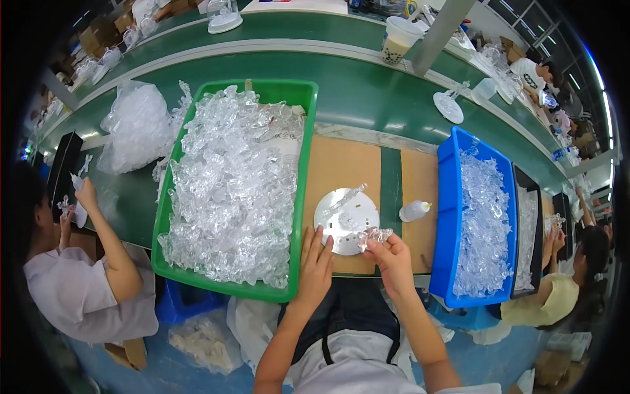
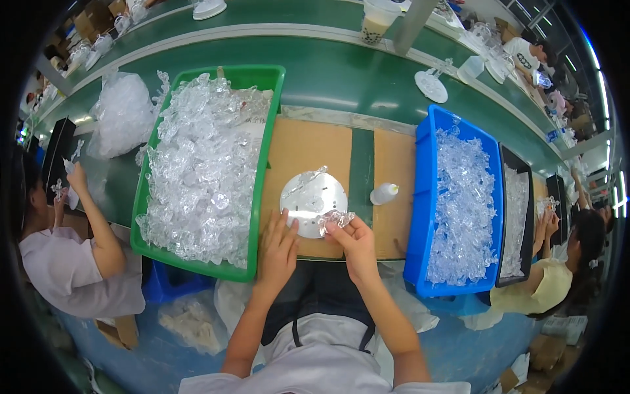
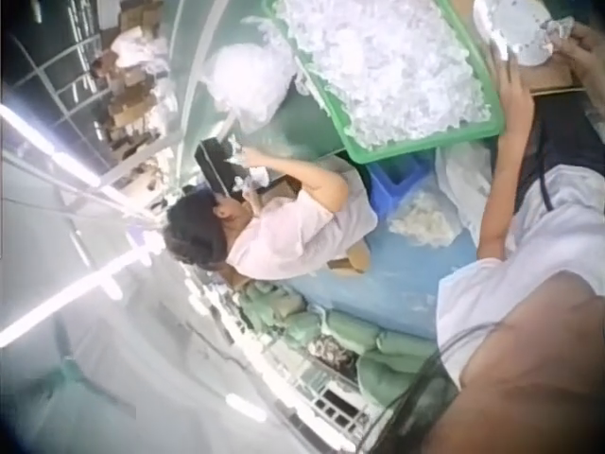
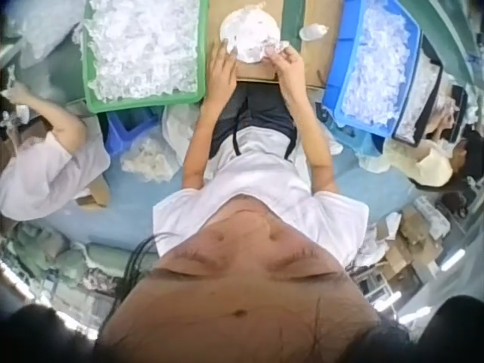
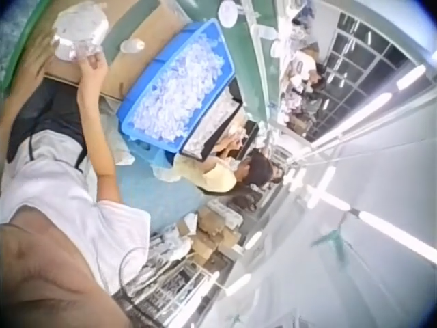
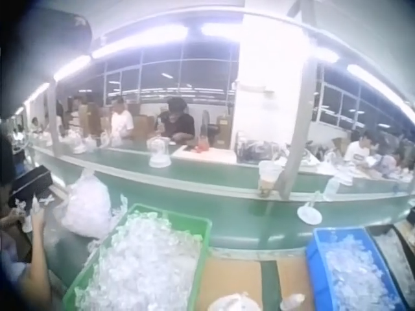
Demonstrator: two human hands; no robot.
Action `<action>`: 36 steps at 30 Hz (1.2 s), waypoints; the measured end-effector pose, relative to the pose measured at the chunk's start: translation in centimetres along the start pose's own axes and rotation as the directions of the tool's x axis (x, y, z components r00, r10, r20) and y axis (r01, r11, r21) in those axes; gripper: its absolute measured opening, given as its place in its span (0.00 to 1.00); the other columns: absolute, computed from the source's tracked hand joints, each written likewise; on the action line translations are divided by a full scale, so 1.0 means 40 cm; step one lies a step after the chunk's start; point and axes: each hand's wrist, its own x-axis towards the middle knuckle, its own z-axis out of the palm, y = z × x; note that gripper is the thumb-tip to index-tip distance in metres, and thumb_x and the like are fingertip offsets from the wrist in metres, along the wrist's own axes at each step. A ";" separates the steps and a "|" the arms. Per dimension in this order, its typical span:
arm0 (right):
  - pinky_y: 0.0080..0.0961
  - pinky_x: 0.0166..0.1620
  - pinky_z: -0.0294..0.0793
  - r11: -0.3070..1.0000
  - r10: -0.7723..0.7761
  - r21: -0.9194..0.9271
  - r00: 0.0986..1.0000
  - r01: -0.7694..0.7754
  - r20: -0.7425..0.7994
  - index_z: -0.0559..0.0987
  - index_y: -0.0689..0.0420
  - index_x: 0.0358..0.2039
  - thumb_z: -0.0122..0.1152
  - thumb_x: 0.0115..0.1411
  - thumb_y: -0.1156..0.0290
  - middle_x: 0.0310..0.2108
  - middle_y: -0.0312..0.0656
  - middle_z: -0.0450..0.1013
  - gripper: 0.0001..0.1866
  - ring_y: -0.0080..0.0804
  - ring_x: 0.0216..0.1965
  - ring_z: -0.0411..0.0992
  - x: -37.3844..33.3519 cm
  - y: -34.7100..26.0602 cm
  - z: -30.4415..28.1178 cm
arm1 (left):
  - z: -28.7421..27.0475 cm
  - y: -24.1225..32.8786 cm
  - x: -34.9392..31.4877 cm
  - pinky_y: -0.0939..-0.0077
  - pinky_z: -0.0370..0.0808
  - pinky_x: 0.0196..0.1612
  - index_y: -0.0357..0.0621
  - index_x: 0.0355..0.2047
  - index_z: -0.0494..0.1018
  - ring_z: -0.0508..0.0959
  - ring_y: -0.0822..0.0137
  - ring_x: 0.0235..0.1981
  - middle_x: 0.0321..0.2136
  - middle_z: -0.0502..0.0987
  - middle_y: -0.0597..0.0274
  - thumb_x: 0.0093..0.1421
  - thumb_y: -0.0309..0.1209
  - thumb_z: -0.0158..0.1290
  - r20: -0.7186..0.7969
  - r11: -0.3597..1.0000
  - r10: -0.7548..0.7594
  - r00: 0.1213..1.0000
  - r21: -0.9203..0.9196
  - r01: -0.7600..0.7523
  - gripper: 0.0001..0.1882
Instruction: Applying glue and attaching decorative plastic crystals to circular bases on an assembly line.
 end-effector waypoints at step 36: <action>0.40 0.32 0.70 0.288 -0.466 -0.860 0.846 0.421 0.258 0.68 0.60 0.31 0.61 0.50 0.70 0.26 0.51 0.70 0.12 0.50 0.30 0.71 0.046 0.073 0.078 | 0.032 0.050 -0.042 0.45 0.54 0.60 0.43 0.52 0.70 0.52 0.35 0.61 0.59 0.53 0.34 0.49 0.30 0.57 0.207 1.000 0.017 0.978 -0.029 -0.012 0.27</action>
